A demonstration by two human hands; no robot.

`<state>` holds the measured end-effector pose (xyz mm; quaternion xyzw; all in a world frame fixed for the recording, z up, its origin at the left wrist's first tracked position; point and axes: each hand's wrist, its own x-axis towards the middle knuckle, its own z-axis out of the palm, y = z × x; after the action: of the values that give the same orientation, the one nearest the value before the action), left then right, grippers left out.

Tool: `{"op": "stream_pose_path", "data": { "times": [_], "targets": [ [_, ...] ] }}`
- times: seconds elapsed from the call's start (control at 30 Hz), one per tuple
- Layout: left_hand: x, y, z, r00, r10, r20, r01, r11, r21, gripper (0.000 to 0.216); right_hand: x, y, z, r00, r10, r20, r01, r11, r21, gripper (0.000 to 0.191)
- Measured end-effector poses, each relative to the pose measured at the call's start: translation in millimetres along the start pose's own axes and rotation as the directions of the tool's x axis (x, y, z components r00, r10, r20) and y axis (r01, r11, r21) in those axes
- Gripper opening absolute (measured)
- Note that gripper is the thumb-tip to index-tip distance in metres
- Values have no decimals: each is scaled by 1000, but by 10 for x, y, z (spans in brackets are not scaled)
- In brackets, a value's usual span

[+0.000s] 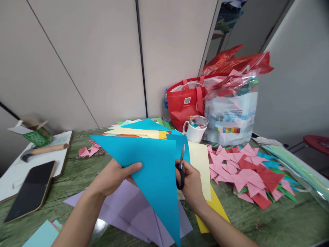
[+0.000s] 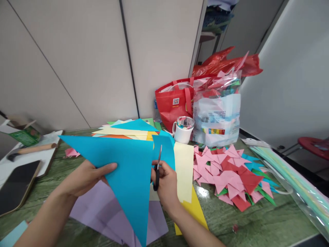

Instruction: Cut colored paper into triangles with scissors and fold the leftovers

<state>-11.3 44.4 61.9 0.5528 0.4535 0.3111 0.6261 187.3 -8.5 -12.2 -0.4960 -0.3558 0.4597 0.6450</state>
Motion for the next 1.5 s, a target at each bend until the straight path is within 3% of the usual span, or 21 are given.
{"op": "stream_pose_path", "data": {
  "times": [0.13,0.2,0.3,0.37,0.53,0.67,0.8,0.9,1.0,1.07,1.13,1.23,1.4,1.5],
  "targets": [
    [13,102,-43,995,67,-74,-70,997,-39,50,50,106,-25,993,-92,68,103,980,-168,28],
    [21,136,-86,990,84,-110,-94,991,-92,45,75,192,-46,980,-154,124,188,922,-339,27],
    [26,143,-174,979,111,-172,-137,980,-147,34,96,312,-74,933,-202,298,354,667,-656,28],
    [16,113,-239,964,118,-239,-159,974,-161,31,94,357,-81,907,-175,383,415,526,-742,38],
    [-82,-51,-408,927,55,-372,-137,970,-199,27,73,353,-83,905,-106,412,418,396,-818,45],
    [-254,-130,-518,907,7,-421,-116,965,-234,25,97,315,-124,929,-88,360,367,354,-860,43],
    [-439,-117,-553,876,-26,-481,-110,961,-253,21,101,225,-173,942,-92,323,331,420,-845,32],
    [-511,-134,-511,864,-34,-502,-114,959,-260,19,15,103,-156,919,-69,388,358,558,-749,24],
    [-498,-219,-414,859,-35,-511,-125,954,-274,15,-137,-18,-71,874,-43,485,369,709,-601,28],
    [-452,-294,-333,850,-27,-525,-143,949,-280,14,-235,-70,3,857,-12,515,281,848,-448,37],
    [-395,-352,-252,843,-12,-538,-166,945,-282,14,-301,-88,69,857,32,514,117,960,-255,45],
    [-325,-358,-141,852,32,-522,-206,938,-279,16,-311,-70,135,887,43,459,28,989,-145,50],
    [-295,-218,-32,898,159,-409,-286,920,-269,28,-57,-42,197,950,-81,302,137,976,-170,38],
    [-296,-216,-51,921,238,-307,-288,949,-128,59,287,-44,233,956,-174,237,226,951,-211,35]
  ]
}}
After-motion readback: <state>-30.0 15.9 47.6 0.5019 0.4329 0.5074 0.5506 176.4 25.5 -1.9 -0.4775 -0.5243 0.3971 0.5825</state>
